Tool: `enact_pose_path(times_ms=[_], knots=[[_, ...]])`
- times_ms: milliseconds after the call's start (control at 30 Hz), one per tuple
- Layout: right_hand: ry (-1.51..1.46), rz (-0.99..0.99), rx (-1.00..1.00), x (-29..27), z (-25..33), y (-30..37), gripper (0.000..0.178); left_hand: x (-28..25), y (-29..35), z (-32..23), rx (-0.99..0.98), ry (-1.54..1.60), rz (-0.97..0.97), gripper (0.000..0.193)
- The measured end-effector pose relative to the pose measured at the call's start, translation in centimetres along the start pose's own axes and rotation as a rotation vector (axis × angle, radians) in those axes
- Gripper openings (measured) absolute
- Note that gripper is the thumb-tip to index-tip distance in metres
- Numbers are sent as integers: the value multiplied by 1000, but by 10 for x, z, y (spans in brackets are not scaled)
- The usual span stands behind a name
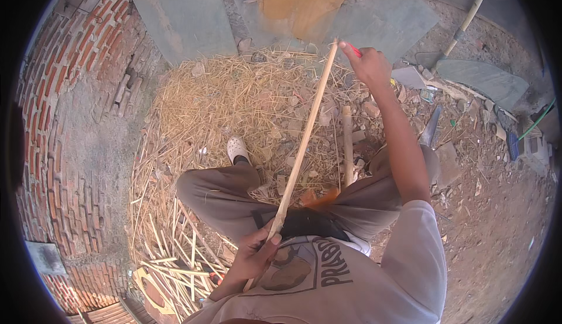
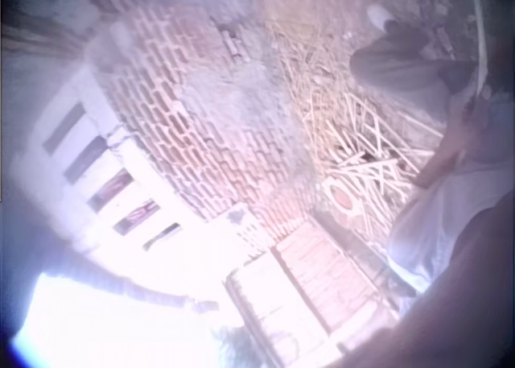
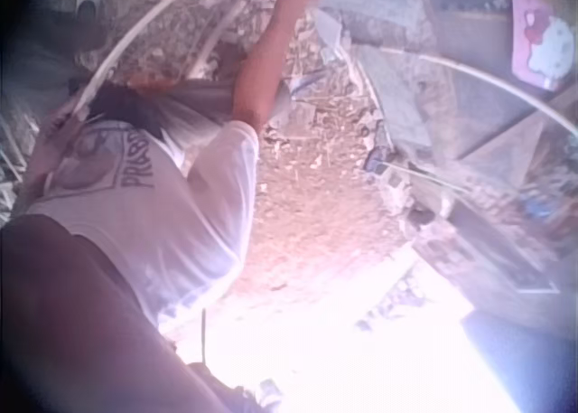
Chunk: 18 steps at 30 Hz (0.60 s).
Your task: The person sits cross-legged on the ground and uses a red utility knife to shave the surface of a long bamboo stick. They hold the stick with their left hand and repeatedly scrape the blade along its length to remove the outer layer, creating thin strips of bamboo waste.
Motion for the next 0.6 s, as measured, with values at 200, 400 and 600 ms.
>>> enact_pose_path(times_ms=[200,400,600], knots=[[-149,138,9,-6,16,16,80,-17,1,-1,31,129,-34,46],[-298,243,-820,-19,145,184,68,-24,-25,-9,57,166,-134,45],[-159,129,-535,-8,110,120,64,-17,-19,-20,142,25,-117,44]])
Point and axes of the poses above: each hand's wrist, its own y-axis away from the middle knuckle, its own x-axis out of the palm, z = x × y, the point moved 9 cm from there along -y, towards the middle knuckle, and after that the axes turned 8 degrees about -z, right-handed, at the moved point
